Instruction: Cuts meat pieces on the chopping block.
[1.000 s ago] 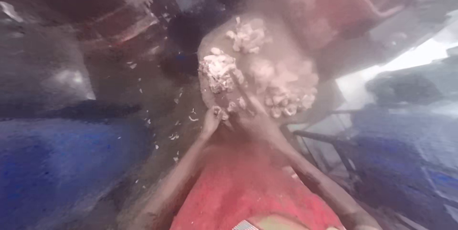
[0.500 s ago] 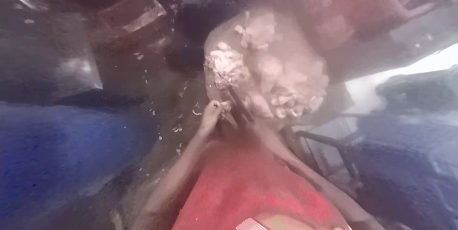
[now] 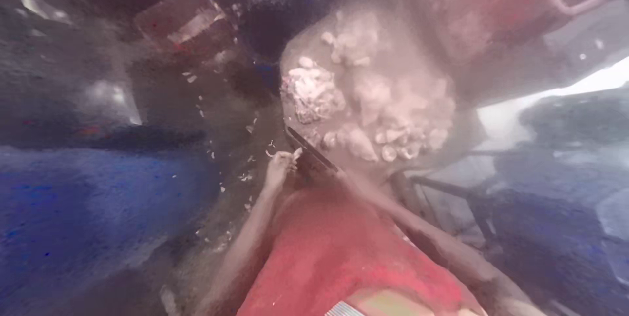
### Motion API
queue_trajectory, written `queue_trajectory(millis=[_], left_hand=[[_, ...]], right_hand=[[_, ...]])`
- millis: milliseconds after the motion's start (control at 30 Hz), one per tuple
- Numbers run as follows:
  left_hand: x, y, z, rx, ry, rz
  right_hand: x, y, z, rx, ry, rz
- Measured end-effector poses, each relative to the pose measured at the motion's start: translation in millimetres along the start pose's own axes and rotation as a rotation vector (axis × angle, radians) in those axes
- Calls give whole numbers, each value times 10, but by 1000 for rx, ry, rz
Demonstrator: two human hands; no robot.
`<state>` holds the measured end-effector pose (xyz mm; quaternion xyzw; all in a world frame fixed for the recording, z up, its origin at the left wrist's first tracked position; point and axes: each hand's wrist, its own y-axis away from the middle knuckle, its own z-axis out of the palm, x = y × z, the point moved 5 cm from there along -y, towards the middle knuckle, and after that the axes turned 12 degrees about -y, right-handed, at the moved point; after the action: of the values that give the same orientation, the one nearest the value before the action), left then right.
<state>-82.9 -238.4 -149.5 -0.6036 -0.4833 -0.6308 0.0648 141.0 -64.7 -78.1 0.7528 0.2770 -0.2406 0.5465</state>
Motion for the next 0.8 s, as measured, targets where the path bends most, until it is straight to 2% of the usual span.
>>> queue_trajectory(millis=[100, 167, 233, 300, 367, 433, 533, 600, 700, 800], left_hand=[[-56, -86, -621, 288, -281, 50], [109, -194, -742, 289, -469, 82], [471, -187, -458, 139, -656, 170], [759, -250, 18, 8, -848, 304], [802, -321, 498, -56, -1082, 401], [809, -387, 816, -120, -1212, 444], [1045, -457, 884, -177, -1101, 369], [1091, -554, 924, -215, -1030, 379], [1005, -500, 1096, -284, -1205, 433], [1009, -371, 1259, -266, -1309, 503]], right_hand=[[142, 306, -86, 126, 32, -12], [426, 426, -168, 240, 32, -6], [724, 611, -197, 356, -54, 35], [986, 753, -220, 480, -127, 61], [1219, 923, -210, 540, -180, 132], [1460, 1048, -199, 589, -196, 187], [1753, 1122, -136, 653, -263, 134], [1816, 1146, -65, 672, -331, 107], [1795, 1125, 35, 676, -416, 107], [1893, 1006, 115, 697, -447, 106]])
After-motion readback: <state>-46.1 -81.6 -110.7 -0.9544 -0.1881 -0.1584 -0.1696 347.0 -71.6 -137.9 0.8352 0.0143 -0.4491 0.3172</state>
